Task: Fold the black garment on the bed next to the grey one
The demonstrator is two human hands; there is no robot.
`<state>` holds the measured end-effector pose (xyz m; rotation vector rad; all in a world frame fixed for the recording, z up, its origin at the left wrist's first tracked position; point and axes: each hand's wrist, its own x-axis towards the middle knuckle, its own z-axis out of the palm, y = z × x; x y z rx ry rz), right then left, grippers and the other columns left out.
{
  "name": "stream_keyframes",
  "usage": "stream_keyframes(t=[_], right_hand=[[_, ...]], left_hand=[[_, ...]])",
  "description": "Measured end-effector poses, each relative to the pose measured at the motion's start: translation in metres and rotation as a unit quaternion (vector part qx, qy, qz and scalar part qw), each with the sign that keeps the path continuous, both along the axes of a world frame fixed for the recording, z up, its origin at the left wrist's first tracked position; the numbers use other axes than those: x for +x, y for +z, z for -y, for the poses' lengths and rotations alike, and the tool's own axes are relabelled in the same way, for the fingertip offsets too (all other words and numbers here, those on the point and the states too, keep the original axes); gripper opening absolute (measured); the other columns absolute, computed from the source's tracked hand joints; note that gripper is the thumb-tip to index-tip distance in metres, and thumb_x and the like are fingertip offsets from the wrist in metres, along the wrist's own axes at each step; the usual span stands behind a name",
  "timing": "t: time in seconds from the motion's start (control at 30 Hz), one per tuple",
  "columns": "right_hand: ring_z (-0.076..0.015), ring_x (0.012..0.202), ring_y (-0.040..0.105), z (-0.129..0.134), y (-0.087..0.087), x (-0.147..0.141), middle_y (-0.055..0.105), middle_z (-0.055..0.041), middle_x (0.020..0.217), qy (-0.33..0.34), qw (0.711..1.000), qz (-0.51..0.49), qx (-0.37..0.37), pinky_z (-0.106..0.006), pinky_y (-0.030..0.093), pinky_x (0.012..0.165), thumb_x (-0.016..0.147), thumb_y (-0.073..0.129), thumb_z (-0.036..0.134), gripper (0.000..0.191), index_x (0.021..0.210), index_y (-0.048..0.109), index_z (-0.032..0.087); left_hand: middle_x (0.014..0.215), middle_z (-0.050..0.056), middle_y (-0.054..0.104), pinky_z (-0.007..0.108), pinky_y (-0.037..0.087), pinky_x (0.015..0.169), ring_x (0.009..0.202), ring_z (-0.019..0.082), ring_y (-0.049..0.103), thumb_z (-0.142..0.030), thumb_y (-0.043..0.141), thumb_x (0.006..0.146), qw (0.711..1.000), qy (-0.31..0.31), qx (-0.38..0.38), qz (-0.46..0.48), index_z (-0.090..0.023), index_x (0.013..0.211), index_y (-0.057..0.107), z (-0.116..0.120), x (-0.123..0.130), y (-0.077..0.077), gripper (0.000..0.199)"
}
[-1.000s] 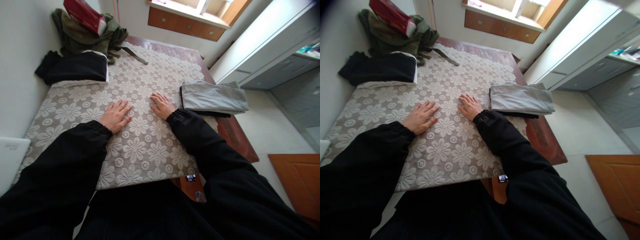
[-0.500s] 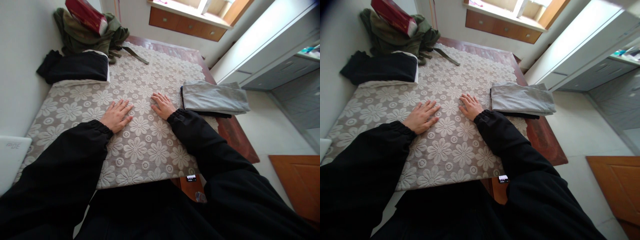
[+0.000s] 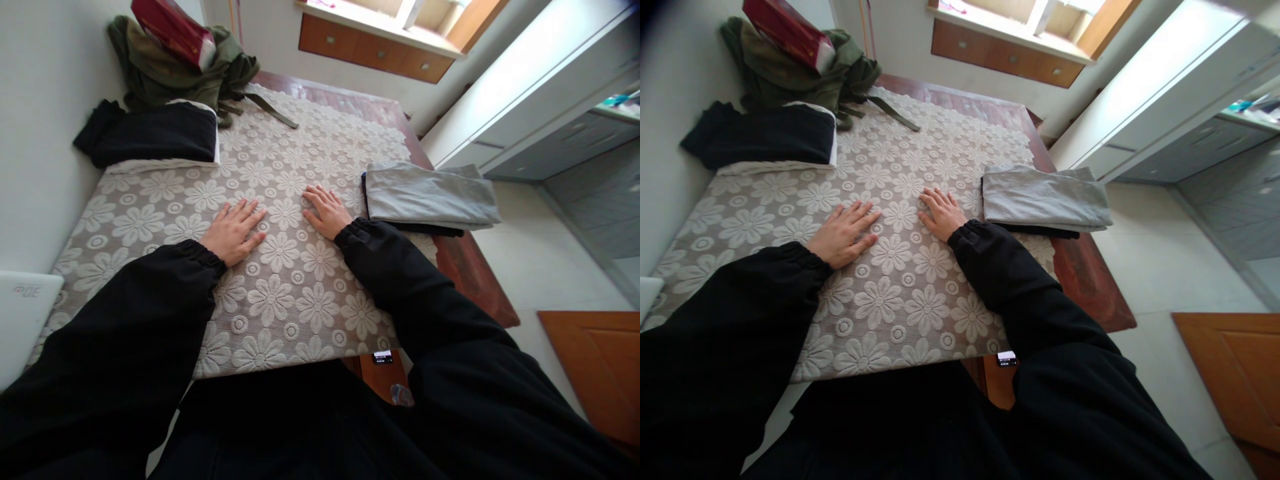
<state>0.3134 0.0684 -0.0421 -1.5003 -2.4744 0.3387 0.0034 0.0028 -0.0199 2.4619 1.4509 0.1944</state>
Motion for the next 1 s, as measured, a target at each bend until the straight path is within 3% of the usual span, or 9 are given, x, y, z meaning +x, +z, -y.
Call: stream_keyframes(t=[0.47,1.0], right_hand=[[-0.0335,0.167,0.028,-0.0004,-0.0004,-0.0002,0.040,-0.0082,0.175,-0.001,1.000,0.001,-0.001,-0.066,0.021,0.138,0.106,0.049,0.047,0.060,0.160,0.052,0.023],[-0.0334,0.167,0.029,0.0005,0.0000,-0.0010,0.041,-0.0082,0.175,-0.003,1.000,-0.001,0.001,-0.065,0.022,0.138,0.105,0.050,0.047,0.059,0.159,0.053,0.022]], left_hand=[[0.182,0.008,0.029,0.058,0.015,0.138,0.169,0.033,0.022,-0.051,0.037,0.110,1.000,0.003,0.005,-0.002,-0.023,0.169,0.041,-0.0005,-0.0011,-0.0019,0.066],[0.181,0.011,0.031,0.059,0.016,0.138,0.169,0.034,0.023,-0.049,0.037,0.110,1.000,0.003,0.004,-0.002,-0.021,0.169,0.042,0.0003,-0.0003,-0.0008,0.066]])
